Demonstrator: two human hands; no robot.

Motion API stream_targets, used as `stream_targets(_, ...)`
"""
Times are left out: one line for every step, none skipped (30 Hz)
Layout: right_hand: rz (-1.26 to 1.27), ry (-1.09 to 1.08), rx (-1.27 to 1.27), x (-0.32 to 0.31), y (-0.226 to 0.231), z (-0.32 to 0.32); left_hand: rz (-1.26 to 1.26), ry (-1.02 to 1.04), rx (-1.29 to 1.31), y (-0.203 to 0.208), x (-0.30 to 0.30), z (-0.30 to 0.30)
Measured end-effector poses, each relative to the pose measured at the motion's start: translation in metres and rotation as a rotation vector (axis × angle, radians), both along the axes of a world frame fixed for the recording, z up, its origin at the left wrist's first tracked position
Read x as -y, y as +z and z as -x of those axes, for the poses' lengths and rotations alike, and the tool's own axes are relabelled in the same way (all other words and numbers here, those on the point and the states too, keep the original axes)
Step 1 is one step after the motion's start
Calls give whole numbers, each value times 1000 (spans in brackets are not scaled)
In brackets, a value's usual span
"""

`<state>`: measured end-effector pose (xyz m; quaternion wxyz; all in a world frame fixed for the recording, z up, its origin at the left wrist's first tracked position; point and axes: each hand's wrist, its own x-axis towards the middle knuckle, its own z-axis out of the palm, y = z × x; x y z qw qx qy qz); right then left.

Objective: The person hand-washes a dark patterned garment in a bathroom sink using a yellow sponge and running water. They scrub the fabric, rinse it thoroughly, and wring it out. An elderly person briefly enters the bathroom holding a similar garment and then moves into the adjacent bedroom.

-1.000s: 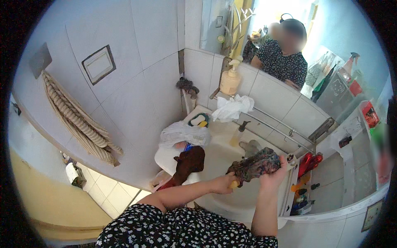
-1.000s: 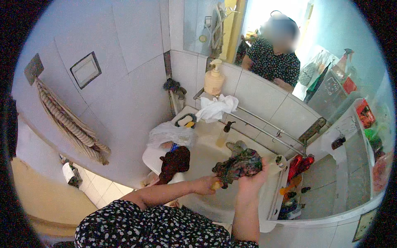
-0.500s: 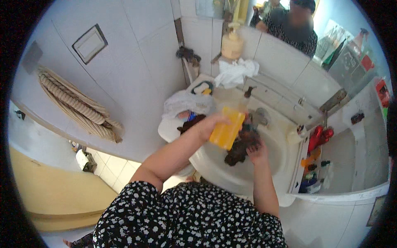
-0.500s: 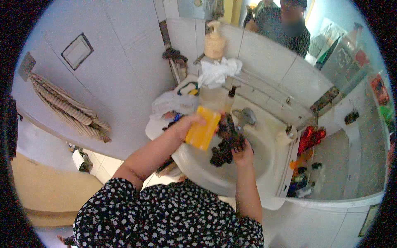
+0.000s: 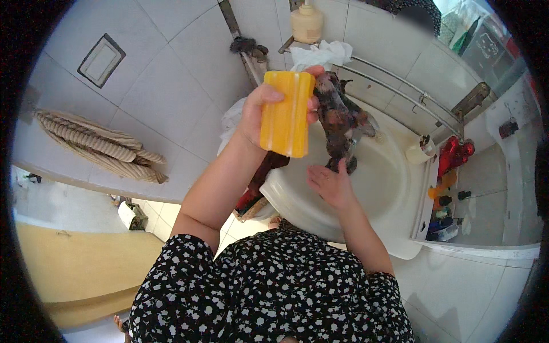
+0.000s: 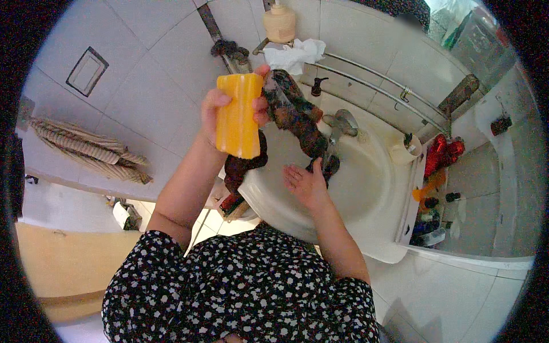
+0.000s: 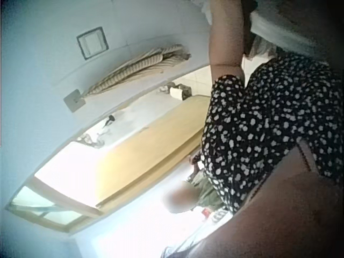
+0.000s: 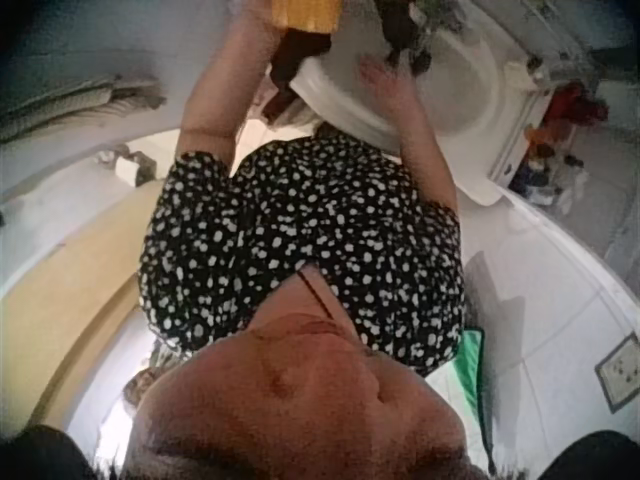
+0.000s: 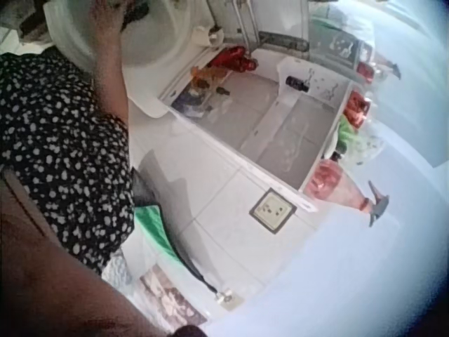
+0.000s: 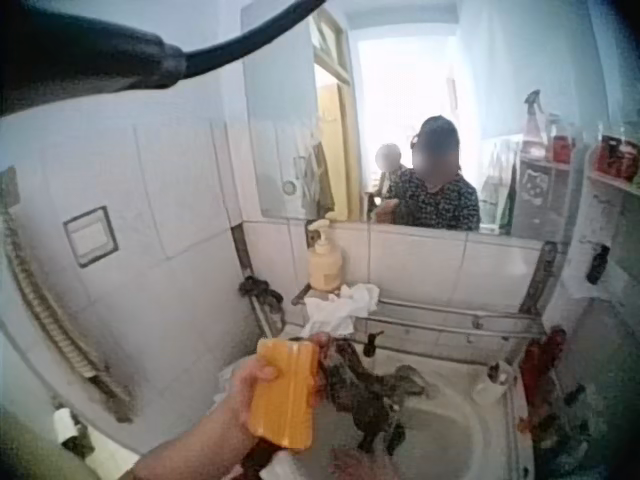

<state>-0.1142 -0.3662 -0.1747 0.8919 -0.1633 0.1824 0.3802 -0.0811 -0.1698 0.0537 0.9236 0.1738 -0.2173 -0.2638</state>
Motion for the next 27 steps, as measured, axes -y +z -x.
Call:
stream_targets(14, -20, -30, -7, 8, -6, -4, -3, 0, 3, 0, 6)
stream_targets(30, -43, -56, -14, 18, -14, -7, -10, 4, 6, 1, 13)
stream_targets(45, -66, -83, -18, 24, -18, -9, -16, 7, 7, 1, 20)
stream_targets(44, -154, -49, -22, 29, -20, 9, -6, -6, 6, 1, 27)
stream_targets(47, -240, -12, -23, 33, -23, 9, 12, -6, 7, -2, 32)
stream_targets(50, -326, 26, -24, 36, -27, 8, 31, -7, 10, -7, 37)
stream_targets(11, -386, 27, -21, 35, -29, 8, 49, -7, 12, -10, 41)
stream_targets(-31, -447, 28, -18, 33, -29, 32, 65, -10, 11, -13, 42)
stream_targets(-73, -497, 26, -14, 30, -29, 43, 53, -24, 9, -18, 45)
stream_targets(-167, -442, 215, -8, 27, -29, 55, 40, -37, 8, -23, 47)
stream_targets(-155, -502, 204, 1, 24, -34, 60, 38, -53, 6, -25, 49)
stream_targets(-140, -565, 191, 11, 21, -39, 67, 35, -69, 3, -27, 51)
stream_targets(-124, -630, 178, 15, 17, -43, 67, 41, -88, -2, -27, 53)
stream_targets(-90, -608, 197, 13, 29, -41, 64, 45, -112, -9, -28, 54)
stream_targets(-122, -557, 232, 12, 24, -41, -89, 8, -76, -18, -26, 53)
stream_targets(-153, -506, 268, 10, 14, -42, -242, -31, -40, -31, -23, 49)
stream_targets(-185, -451, 304, 10, 7, -44, -394, -64, -3, -44, -17, 45)
stream_targets(98, -506, 254, 8, 7, -52, -561, -138, 51, -58, -7, 44)
stream_targets(52, -450, 226, 10, 8, -60, -728, -213, 104, -71, 2, 44)
stream_targets(7, -397, 193, 19, 6, -67, -942, -159, 280, -91, 5, 41)
stream_targets(-33, -351, 153, 29, 3, -68, -1147, -110, 456, -114, 8, 40)
stream_targets(-33, -330, 175, 39, -7, -72, -1340, -65, 644, -130, 16, 37)
stream_targets(-21, -325, 204, 43, -13, -69, -1381, 97, 618, -137, 24, 32)
stream_targets(-11, -317, 234, 43, -18, -65, -1420, 263, 588, -142, 33, 27)
stream_targets(-1, -309, 264, 45, -22, -60, -1452, 430, 554, -146, 44, 22)
stream_targets(-23, -259, 270, 38, -13, -51, -1336, 561, 647, -133, 60, 21)
stream_targets(-45, -203, 280, 26, 7, -38, -1442, 580, 826, -141, 75, 17)
